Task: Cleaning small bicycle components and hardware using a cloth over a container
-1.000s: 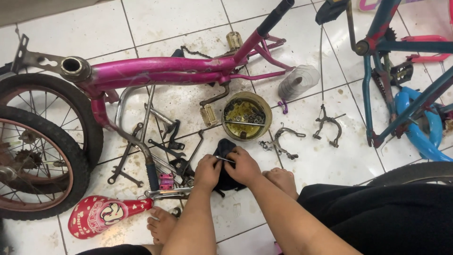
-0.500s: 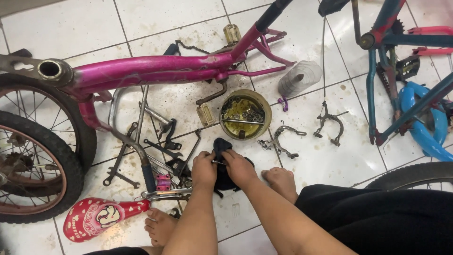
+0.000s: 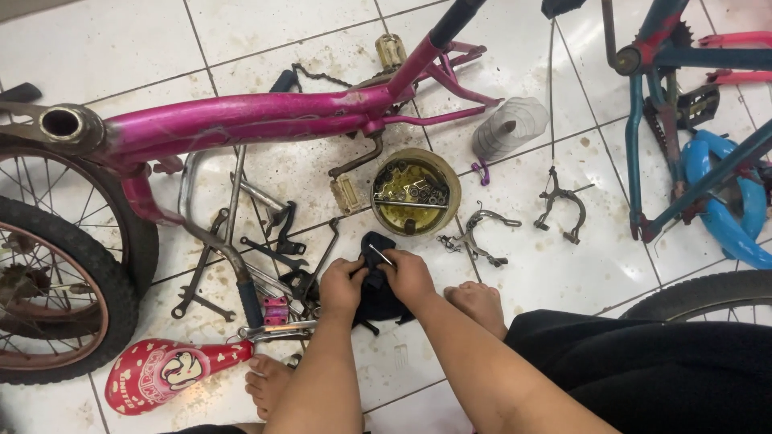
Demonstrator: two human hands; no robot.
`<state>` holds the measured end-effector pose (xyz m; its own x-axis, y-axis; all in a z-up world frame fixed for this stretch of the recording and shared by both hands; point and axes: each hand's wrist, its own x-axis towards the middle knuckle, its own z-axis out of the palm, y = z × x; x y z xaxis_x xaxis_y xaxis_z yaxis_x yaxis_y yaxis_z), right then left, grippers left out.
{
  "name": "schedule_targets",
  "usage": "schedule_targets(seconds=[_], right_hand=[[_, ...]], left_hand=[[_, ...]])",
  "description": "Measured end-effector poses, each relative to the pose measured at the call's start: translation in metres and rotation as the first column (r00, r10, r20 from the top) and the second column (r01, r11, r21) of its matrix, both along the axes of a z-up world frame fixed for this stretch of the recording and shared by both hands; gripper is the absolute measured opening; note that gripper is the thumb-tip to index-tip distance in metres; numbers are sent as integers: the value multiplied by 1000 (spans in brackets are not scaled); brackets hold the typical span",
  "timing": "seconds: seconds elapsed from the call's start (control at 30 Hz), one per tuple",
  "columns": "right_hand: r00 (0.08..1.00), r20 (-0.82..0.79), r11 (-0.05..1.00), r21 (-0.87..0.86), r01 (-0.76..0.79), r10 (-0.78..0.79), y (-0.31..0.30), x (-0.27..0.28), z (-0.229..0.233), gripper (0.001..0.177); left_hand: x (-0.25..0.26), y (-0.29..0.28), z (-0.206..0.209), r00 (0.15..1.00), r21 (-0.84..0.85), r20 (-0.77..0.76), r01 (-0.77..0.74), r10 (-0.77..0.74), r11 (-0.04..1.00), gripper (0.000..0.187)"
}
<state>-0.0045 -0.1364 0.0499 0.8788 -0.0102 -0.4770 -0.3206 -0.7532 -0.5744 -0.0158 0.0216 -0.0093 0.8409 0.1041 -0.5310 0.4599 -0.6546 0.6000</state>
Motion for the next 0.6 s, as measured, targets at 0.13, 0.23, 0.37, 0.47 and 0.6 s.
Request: schedule_targets(seconds=[0.13, 0.23, 0.37, 0.47, 0.6], right_hand=[[999, -17, 999, -37, -32, 32, 3, -1, 13, 29], [969, 92, 958, -192, -211, 231, 4, -3, 21, 25], [850, 491, 980, -144, -136, 190, -3, 12, 36, 33], [741, 636, 967, -245, -71, 216, -33, 52, 35, 38], [958, 120, 878, -441, -185, 262, -61, 105, 111, 31]], left_hand=[[1, -3, 5, 999, -10, 17, -36, 36, 999, 22], [2, -3, 6, 1000, 21, -20, -18, 18, 1000, 23], [1, -5, 22, 999, 16, -42, -29, 30, 999, 26], [4, -7, 25, 998, -15, -42, -51, 50, 999, 27], [4, -8, 26, 996, -44, -34, -78, 76, 996, 27]])
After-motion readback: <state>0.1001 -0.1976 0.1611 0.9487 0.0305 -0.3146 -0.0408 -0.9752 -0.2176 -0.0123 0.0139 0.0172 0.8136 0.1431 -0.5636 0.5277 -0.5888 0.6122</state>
